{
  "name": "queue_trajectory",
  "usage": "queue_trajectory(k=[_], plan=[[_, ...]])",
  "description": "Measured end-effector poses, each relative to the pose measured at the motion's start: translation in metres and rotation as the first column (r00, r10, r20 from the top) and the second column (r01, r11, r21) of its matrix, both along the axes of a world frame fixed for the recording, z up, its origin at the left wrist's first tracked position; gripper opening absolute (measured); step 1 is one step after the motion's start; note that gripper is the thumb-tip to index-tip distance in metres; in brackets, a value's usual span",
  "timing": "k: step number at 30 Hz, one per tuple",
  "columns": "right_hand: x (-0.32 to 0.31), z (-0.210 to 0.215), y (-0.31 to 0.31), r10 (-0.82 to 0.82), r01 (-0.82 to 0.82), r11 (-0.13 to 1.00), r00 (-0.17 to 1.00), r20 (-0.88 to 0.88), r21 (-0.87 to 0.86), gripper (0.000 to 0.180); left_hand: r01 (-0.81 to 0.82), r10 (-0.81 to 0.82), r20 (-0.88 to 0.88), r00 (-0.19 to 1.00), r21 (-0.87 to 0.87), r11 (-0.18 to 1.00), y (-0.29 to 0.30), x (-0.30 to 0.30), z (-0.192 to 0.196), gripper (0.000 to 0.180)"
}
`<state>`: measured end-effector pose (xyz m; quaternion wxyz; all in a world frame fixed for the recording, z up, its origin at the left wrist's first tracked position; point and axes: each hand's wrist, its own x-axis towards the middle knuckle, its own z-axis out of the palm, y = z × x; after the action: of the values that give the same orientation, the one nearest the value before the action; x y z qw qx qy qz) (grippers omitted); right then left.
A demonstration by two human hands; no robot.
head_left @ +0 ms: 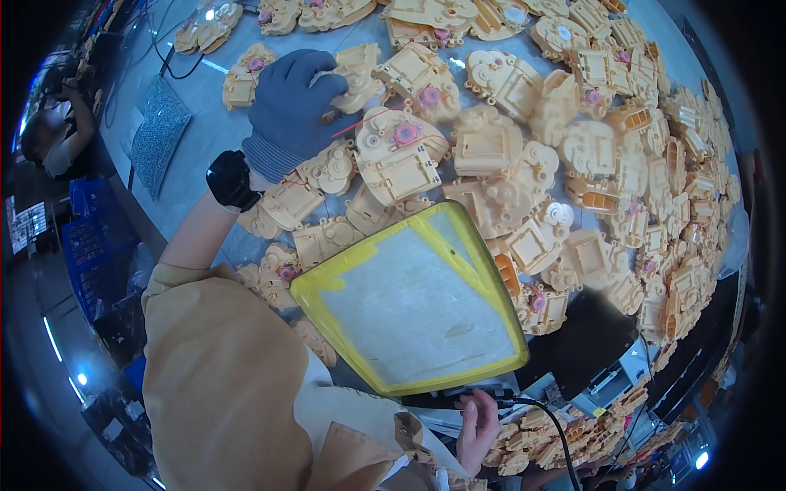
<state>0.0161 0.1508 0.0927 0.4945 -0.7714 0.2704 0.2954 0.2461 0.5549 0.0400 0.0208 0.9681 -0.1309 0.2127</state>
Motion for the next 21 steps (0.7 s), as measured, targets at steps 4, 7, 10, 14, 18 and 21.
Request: queue_trajectory(k=[4,7,10,14,18,21], plan=[[-0.001,-0.003,-0.005,0.033,-0.033,0.999,0.999,0.008,0.01,0.028,0.109,-0.111,-0.161,0.981,-0.017,0.994,-0.001,0.001,0.005,0.034],[0.001,-0.004,-0.002,0.034,-0.034,0.999,0.999,0.01,0.006,0.028,0.109,-0.143,-0.235,0.962,-0.151,0.982,0.004,0.007,-0.005,0.046],[0.001,-0.003,-0.003,0.045,-0.045,0.999,0.999,0.005,0.007,0.027,0.022,-0.1,-0.29,0.952,-0.26,0.965,0.011,0.019,-0.015,0.064],[0.002,-0.003,-0.005,0.043,-0.043,0.999,0.999,0.006,0.007,0.026,-0.082,-0.008,-0.421,0.907,-0.195,0.977,0.013,0.024,-0.022,0.078],[0.003,-0.004,-0.003,0.045,-0.045,0.999,0.999,0.003,-0.007,0.026,-0.101,0.033,-0.474,0.88,-0.118,0.988,0.011,0.032,-0.024,0.08],[0.004,-0.004,-0.002,0.052,-0.052,0.999,0.999,0.007,-0.008,0.026,-0.085,0.005,-0.477,0.879,-0.146,0.986,0.014,0.041,-0.024,0.076]])
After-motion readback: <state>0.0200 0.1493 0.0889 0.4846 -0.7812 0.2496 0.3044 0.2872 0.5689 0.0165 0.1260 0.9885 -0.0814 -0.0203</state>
